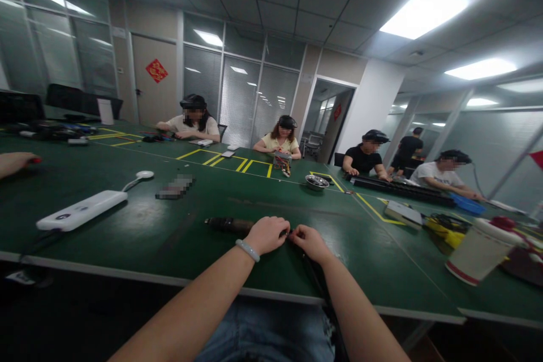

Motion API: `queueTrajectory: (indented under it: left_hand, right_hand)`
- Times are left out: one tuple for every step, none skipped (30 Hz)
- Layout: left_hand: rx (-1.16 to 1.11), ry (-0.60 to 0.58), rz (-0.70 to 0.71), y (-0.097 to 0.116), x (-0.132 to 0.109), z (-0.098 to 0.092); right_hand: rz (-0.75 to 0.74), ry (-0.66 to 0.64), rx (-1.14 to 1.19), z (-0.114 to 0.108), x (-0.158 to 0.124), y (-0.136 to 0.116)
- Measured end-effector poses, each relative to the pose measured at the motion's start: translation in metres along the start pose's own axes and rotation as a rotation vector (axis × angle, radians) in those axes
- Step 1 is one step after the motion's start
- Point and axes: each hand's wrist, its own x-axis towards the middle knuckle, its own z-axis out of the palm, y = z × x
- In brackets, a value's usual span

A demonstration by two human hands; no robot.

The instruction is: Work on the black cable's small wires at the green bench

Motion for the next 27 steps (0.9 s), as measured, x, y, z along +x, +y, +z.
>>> queueTrajectory:
  left_hand:
    - [0.002, -0.004, 0.004, -0.0002, 0.0, 0.0003]
    - [0.003, -0.008, 0.003, -0.0004, -0.0001, 0.0007]
    - [0.003, -0.01, -0.003, -0.0005, -0.0001, 0.0013]
    - [0.001, -0.01, -0.012, -0.0005, 0.0, 0.0019]
    - [-0.003, -0.008, -0.021, -0.0005, 0.0, 0.0025]
    - [-0.007, -0.005, -0.03, -0.0004, 0.0001, 0.0029]
    - [-0.011, -0.001, -0.039, -0.0001, 0.0002, 0.0032]
    - [-0.014, 0.002, -0.046, 0.0002, 0.0002, 0.0033]
    - [-0.016, 0.005, -0.05, 0.0005, 0.0002, 0.0032]
    - [-0.017, 0.005, -0.053, 0.0008, 0.0003, 0.0029]
    - [-0.017, 0.004, -0.056, 0.0012, 0.0003, 0.0026]
    - [-0.014, 0.001, -0.056, 0.0014, 0.0003, 0.0022]
    - [-0.011, -0.003, -0.052, 0.0015, 0.0003, 0.0018]
    - [-0.006, -0.007, -0.045, 0.0016, 0.0002, 0.0016]
    - [-0.001, -0.01, -0.036, 0.0015, 0.0002, 0.0015]
    - [0.003, -0.011, -0.025, 0.0013, 0.0002, 0.0015]
    - [0.006, -0.01, -0.014, 0.001, 0.0001, 0.0017]
    - [0.007, -0.009, -0.006, 0.0006, 0.0001, 0.002]
    - [0.007, -0.006, -0.003, 0.0003, 0.0, 0.0023]
    - [0.005, -0.004, -0.005, 0.0001, -0.0002, 0.0027]
    - [0.001, -0.002, -0.008, -0.0001, -0.0003, 0.0029]
    - [-0.005, 0.0, -0.012, -0.0003, -0.0003, 0.0032]
    - [-0.012, 0.001, -0.02, -0.0003, -0.0003, 0.0033]
    - [-0.018, 0.003, -0.03, -0.0002, -0.0003, 0.0033]
    - [-0.022, 0.003, -0.039, -0.0001, -0.0001, 0.0033]
    - [-0.025, 0.002, -0.048, 0.0, 0.0001, 0.0032]
    - [-0.025, 0.0, -0.056, 0.0002, 0.0004, 0.0031]
  right_hand:
    - [-0.002, 0.0, 0.002, -0.0001, -0.0002, -0.0005]
    - [-0.001, 0.001, 0.001, -0.0001, -0.0004, -0.0009]
    - [0.002, 0.002, -0.002, 0.0, -0.0004, -0.0011]
    - [0.005, 0.001, -0.004, 0.0, -0.0004, -0.0012]
    - [0.008, 0.001, -0.006, 0.0, -0.0003, -0.0012]
    - [0.012, 0.002, -0.008, 0.0001, -0.0002, -0.0012]
    - [0.016, 0.002, -0.01, 0.0, -0.0001, -0.0012]
    - [0.017, 0.003, -0.012, -0.0001, -0.0001, -0.0012]
    - [0.018, 0.004, -0.014, -0.0002, -0.0002, -0.0014]
    - [0.018, 0.006, -0.016, -0.0004, -0.0004, -0.0017]
    - [0.018, 0.007, -0.019, -0.0007, -0.0007, -0.002]
    - [0.015, 0.007, -0.019, -0.0009, -0.001, -0.0023]
    - [0.013, 0.005, -0.019, -0.0011, -0.0012, -0.0025]
    - [0.011, 0.003, -0.018, -0.0012, -0.0013, -0.0026]
    - [0.009, 0.002, -0.019, -0.0012, -0.0013, -0.0024]
    - [0.005, 0.003, -0.02, -0.0011, -0.0011, -0.0021]
    - [0.0, 0.003, -0.022, -0.001, -0.0008, -0.0016]
    - [-0.005, 0.006, -0.026, -0.0007, -0.0003, -0.0009]
    - [-0.011, 0.008, -0.029, -0.0005, 0.0001, -0.0002]
    - [-0.015, 0.011, -0.033, -0.0002, 0.0006, 0.0005]
    - [-0.016, 0.012, -0.037, 0.0001, 0.0009, 0.0011]
    - [-0.016, 0.013, -0.04, 0.0003, 0.0012, 0.0014]
    - [-0.015, 0.014, -0.039, 0.0005, 0.0013, 0.0016]
    - [-0.013, 0.014, -0.035, 0.0006, 0.0012, 0.0014]
    - [-0.009, 0.015, -0.031, 0.0006, 0.001, 0.001]
    - [-0.006, 0.016, -0.025, 0.0005, 0.0007, 0.0003]
    - [-0.003, 0.014, -0.02, 0.0002, 0.0003, -0.0005]
